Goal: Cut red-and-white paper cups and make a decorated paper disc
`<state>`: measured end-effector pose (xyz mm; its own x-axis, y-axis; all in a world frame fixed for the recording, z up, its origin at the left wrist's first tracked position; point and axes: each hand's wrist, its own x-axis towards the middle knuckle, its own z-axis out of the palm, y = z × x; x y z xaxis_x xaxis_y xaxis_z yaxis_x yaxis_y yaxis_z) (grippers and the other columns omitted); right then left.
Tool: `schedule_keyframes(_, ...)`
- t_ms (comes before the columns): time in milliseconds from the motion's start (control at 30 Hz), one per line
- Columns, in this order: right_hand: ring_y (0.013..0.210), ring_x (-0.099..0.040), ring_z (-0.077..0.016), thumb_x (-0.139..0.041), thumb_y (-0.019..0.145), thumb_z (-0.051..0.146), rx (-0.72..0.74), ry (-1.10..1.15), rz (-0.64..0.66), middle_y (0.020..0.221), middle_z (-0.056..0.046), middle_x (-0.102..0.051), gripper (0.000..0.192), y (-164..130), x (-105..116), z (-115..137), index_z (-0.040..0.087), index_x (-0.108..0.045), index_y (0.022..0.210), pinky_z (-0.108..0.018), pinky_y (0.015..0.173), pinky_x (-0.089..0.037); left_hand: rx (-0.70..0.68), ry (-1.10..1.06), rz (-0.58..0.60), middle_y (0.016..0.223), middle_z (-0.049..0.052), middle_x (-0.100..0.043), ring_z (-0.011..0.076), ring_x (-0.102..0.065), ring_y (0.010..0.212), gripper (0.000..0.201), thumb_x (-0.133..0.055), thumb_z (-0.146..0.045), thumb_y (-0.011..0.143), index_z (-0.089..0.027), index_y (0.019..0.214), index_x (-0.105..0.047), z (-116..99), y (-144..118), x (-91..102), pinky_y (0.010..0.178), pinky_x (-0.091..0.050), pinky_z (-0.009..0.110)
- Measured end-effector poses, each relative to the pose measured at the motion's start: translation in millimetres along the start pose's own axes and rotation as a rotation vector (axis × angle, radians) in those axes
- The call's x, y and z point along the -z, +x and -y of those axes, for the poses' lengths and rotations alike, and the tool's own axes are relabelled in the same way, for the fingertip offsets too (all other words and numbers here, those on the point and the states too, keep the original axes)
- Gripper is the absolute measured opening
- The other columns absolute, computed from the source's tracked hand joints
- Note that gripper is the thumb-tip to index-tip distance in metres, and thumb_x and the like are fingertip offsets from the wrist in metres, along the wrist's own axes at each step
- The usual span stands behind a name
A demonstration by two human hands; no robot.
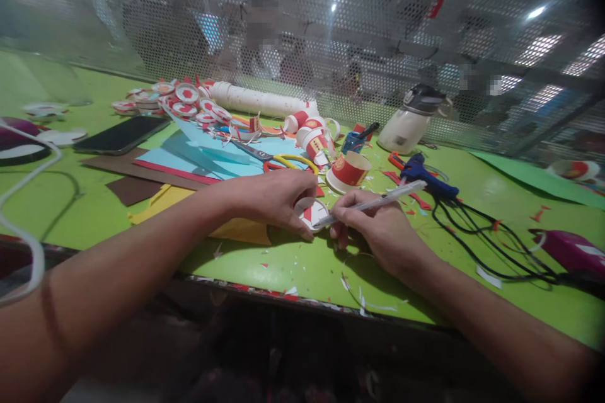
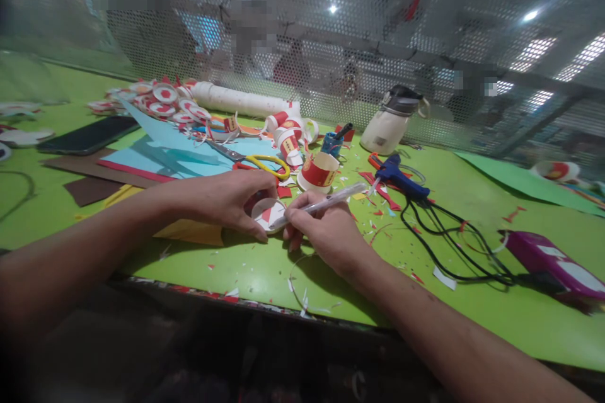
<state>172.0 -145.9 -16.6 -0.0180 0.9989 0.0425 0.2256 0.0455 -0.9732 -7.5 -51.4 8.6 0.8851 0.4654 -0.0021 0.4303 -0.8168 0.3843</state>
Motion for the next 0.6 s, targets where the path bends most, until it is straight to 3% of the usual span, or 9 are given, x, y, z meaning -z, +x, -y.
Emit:
schedule_keyframes(167, 0.044, -0.056, -0.0119, -0.062, 0.076, 0.026, 0.001, 0.072, -0.011, 0.055, 0.001, -0.062, 0.012, 0.5, 0.4, -2.4, 0.018, -0.054, 0.07, -0.026, 0.046, -0.047, -0.01, 0.001, -0.014, 0.084, 0.001, -0.054, 0.0143, -0.048, 0.071, 0.046, -0.069, -0.051, 0.064, -0.019, 0.091, -0.05, -0.3, 0.3, -0.5, 0.056, -0.033, 0.023)
schedule_keyframes(600, 0.047, -0.057, -0.0121, -0.061, 0.077, 0.027, 0.003, -0.013, -0.019, 0.058, 0.0, -0.063, 0.013, -0.1, -1.2, 1.8, 0.019, -0.054, 0.07, -0.027, 0.049, -0.049, -0.008, -0.003, -0.014, 0.086, 0.002, -0.055, 0.0145, -0.048, 0.071, 0.045, -0.069, -0.05, 0.064, -0.019, 0.091, -0.05, 1.9, 0.8, -1.8, 0.057, -0.032, 0.024)
